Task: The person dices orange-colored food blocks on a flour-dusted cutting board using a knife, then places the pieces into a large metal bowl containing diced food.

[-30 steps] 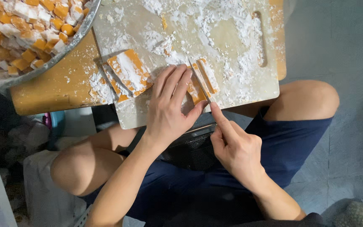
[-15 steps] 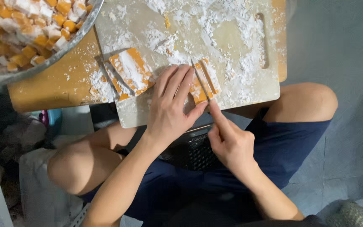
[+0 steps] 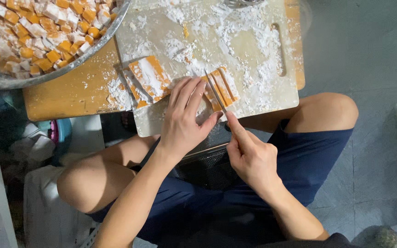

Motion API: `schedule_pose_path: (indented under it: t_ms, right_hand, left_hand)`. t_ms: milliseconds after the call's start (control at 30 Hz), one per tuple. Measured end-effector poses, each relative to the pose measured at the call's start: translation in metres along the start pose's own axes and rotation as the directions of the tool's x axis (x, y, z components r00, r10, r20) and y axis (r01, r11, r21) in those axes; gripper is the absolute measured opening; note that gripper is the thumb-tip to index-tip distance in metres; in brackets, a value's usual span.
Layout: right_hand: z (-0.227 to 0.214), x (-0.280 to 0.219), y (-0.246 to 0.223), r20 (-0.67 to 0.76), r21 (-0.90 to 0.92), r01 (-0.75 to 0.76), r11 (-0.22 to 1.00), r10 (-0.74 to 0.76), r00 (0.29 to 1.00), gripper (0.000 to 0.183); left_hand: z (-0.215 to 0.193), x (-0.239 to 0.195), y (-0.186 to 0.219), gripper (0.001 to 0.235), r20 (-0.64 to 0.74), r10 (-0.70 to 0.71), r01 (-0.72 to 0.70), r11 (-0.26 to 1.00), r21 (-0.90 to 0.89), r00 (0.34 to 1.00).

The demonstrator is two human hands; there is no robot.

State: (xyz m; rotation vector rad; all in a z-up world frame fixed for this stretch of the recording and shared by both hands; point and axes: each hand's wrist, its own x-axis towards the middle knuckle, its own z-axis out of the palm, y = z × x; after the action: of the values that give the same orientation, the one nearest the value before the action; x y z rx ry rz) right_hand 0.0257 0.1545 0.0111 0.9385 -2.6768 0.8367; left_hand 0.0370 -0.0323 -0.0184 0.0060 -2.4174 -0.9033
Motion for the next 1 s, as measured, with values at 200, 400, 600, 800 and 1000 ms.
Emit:
schedule_pose_path:
  t_ms: [200,400,600,800,1000]
  right_hand:
    - [-0.005,0.004,-0.004,0.045,-0.004,-0.014,1.000,0.014,0.999,0.055]
    - [-0.009,0.006,-0.004,0.087,-0.101,-0.001,0.995,0.010,0.996,0.057]
    - [-0.020,0.016,-0.014,0.176,-0.236,0.020,0.972,0.023,0.984,0.058]
    - [0.011,-0.006,0.005,0.096,-0.253,0.068,0.965,-0.045,0.994,0.062]
    - [0.018,-0.017,0.016,0.129,-0.028,-0.012,1.000,0.015,0.991,0.059]
  left_hand:
    - [-0.002,0.002,0.002,0.063,0.018,-0.022,0.022,1.000,0.003,1.000]
    - [-0.002,0.003,0.003,0.065,0.033,-0.039,0.038,0.999,0.023,0.999]
    - [-0.005,0.006,0.005,0.065,0.058,-0.065,0.064,0.998,0.006,0.996]
    - [-0.006,0.004,0.003,0.064,0.072,-0.070,0.069,0.997,0.016,0.995]
    - [-0.008,0.002,0.005,0.061,0.103,0.030,-0.047,0.984,0.170,0.994]
